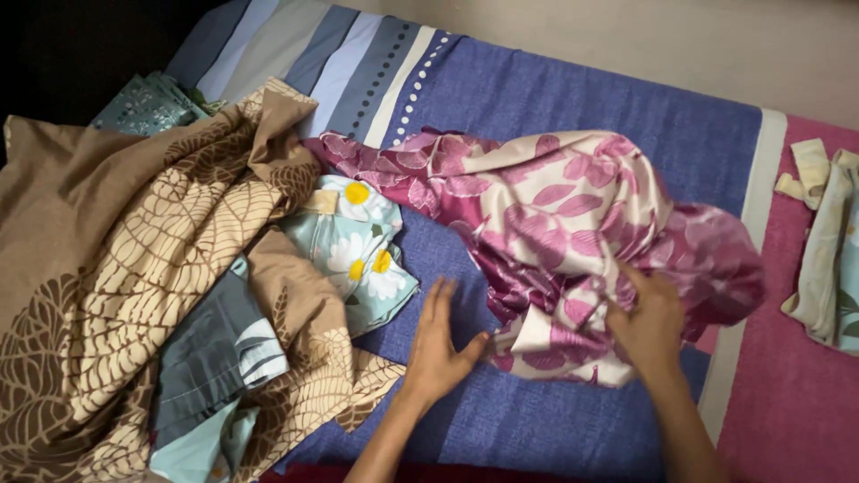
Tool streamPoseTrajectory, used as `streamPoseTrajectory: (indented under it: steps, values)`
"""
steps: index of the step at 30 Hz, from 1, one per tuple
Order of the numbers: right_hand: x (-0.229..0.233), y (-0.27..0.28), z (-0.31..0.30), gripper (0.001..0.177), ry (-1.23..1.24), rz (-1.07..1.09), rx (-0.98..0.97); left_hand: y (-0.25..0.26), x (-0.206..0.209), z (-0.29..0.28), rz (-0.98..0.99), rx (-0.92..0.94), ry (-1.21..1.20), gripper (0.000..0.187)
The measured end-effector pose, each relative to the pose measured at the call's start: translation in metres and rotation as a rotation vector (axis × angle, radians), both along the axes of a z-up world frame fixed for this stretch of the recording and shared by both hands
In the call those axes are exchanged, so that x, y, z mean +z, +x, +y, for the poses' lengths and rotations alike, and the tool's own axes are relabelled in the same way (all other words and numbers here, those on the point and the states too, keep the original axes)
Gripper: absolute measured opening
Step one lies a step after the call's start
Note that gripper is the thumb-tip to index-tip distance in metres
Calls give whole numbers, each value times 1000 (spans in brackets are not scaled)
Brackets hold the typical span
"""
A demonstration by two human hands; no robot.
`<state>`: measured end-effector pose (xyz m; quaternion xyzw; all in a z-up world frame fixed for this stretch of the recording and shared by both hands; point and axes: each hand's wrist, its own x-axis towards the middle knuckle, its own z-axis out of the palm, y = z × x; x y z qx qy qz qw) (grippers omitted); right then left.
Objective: The person folds several pieces of bedding on a bed. They first fold a cream-colored top, then a light blue daisy-patterned sheet, and finally a purple patterned sheet, stacking each folded item on the bed.
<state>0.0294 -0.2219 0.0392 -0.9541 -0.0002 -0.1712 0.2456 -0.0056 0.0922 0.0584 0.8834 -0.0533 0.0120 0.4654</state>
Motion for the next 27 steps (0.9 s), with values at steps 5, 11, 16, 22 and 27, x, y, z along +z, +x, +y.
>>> streamPoseTrajectory:
  steps: [5, 11, 16, 22, 27]
  values:
    - [36, -40, 18, 49, 445, 455, 428, 15, -30, 21, -205, 105, -28, 110]
    - [52, -65, 31, 45, 451, 718, 848, 27, -31, 49, -412, 284, 23, 107]
    - [33, -38, -18, 55, 661, 316, 146, 19, -2, 47, -360, 445, -113, 100]
    - [45, -24, -110, 68, 879, -180, -313, 23, -4, 42, -298, 469, -195, 81]
    - [40, -16, -120, 78, 748, -77, -413, 16, -25, 13, -56, 228, -247, 85]
